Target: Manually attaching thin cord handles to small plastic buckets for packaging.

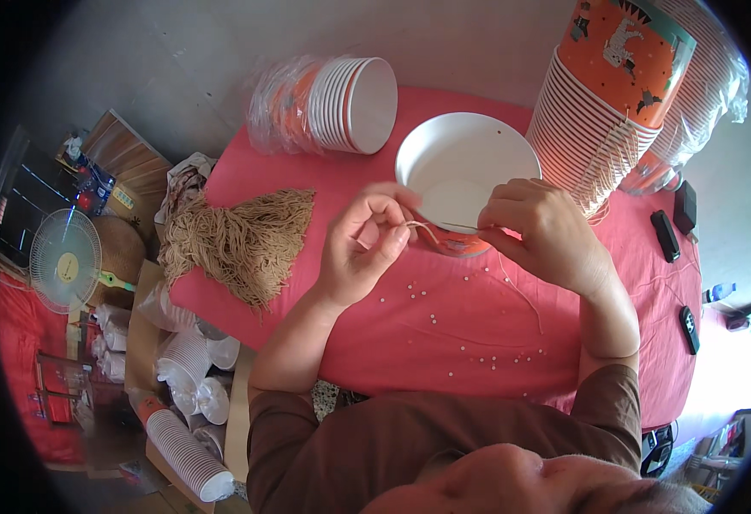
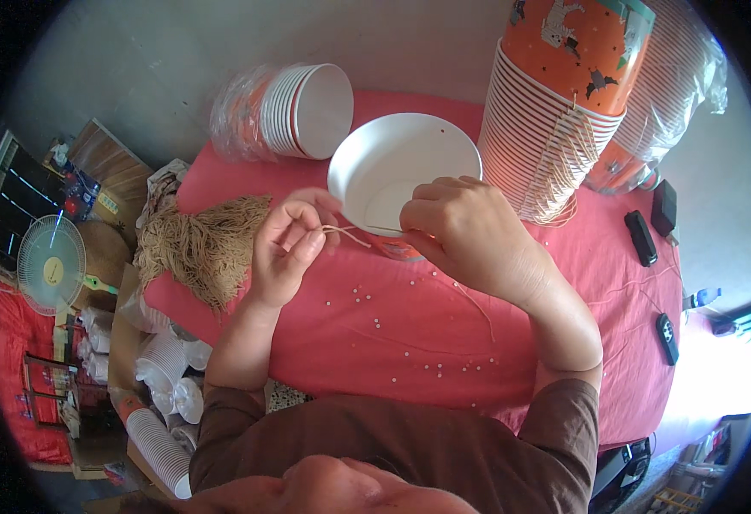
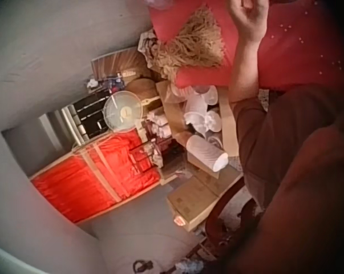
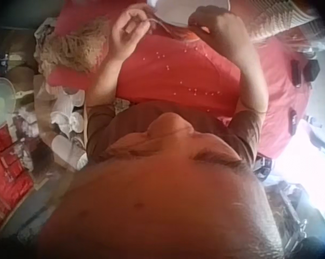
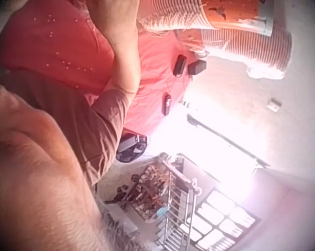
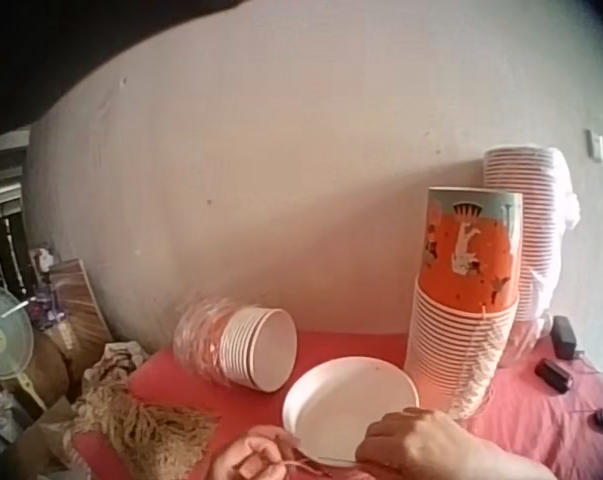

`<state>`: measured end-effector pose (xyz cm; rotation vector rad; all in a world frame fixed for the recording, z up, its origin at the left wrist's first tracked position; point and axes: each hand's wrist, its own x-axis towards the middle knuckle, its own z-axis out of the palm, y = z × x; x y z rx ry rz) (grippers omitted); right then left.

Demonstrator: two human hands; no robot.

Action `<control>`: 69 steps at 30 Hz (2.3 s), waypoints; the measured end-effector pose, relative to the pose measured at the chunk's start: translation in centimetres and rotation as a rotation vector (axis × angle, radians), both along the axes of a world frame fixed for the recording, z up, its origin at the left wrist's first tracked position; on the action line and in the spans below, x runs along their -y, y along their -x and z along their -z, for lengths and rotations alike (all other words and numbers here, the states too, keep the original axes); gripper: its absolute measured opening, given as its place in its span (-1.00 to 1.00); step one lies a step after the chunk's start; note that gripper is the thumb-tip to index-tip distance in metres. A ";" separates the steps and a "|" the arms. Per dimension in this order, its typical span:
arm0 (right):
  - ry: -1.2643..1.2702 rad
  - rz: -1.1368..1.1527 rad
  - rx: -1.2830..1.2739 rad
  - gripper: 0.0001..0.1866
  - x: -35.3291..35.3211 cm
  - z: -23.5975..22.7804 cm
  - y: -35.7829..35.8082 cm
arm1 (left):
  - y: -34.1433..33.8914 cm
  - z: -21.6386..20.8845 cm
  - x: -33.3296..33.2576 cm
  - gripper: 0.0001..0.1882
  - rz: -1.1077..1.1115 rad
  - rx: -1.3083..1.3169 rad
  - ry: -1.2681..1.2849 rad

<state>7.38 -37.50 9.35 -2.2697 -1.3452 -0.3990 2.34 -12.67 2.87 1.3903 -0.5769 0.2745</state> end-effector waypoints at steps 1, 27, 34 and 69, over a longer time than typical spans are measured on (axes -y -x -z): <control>-0.001 0.001 0.001 -0.86 0.0 0.0 0.0 | 0.1 -0.2 0.1 -0.89 0.054 -0.019 0.017; -0.269 -0.138 -0.039 -0.90 0.0 -1.6 -0.3 | -2.0 -3.2 0.7 -0.86 -0.251 -0.204 -0.307; -0.295 -0.123 0.009 -0.88 -1.8 -1.4 -1.7 | -1.5 -3.2 1.7 -0.85 -0.209 -0.104 -0.365; -0.182 -0.166 0.130 -0.84 -2.3 -0.7 -0.9 | -1.0 -1.2 1.1 -0.89 -0.031 -0.286 -0.063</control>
